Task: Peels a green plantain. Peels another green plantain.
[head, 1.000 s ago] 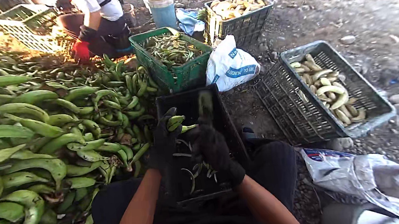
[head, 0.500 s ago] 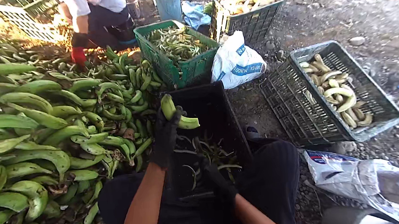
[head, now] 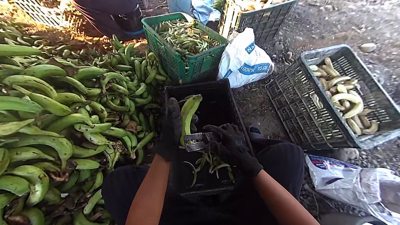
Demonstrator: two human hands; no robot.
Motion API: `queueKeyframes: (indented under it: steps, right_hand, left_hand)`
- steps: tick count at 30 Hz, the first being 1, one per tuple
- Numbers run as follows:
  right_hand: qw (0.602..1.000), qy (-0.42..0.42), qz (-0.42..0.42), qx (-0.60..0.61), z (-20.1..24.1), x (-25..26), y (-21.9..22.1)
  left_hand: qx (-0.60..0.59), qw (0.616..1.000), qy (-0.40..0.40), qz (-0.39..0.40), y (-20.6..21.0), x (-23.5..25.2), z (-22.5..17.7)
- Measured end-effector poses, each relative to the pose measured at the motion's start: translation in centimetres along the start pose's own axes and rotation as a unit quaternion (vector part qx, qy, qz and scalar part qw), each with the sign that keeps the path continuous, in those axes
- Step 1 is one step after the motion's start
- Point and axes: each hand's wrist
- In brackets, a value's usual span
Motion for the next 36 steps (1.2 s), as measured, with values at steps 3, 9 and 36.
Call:
queueKeyframes:
  steps: [3, 9, 36]
  right_hand:
    - [0.996, 0.078, -0.033, 0.027, 0.4, 2.2, 1.4]
    - [0.964, 0.233, -0.117, 0.054, 1.2, 7.5, 1.6]
    - [0.993, 0.111, -0.046, 0.022, 1.7, 1.7, 1.5]
  left_hand:
    - [0.042, 0.997, 0.053, -0.028, 0.8, -0.2, 0.7]
    - [0.118, 0.977, -0.021, -0.177, 2.7, 0.2, 3.7]
    - [-0.075, 0.959, 0.203, -0.182, 0.5, 2.1, 1.9]
Point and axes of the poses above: each hand's wrist, its own x-axis towards the middle knuckle, its own y-axis out of the palm, z = x × y, and after that the axes turned 4 degrees about y, right-handed
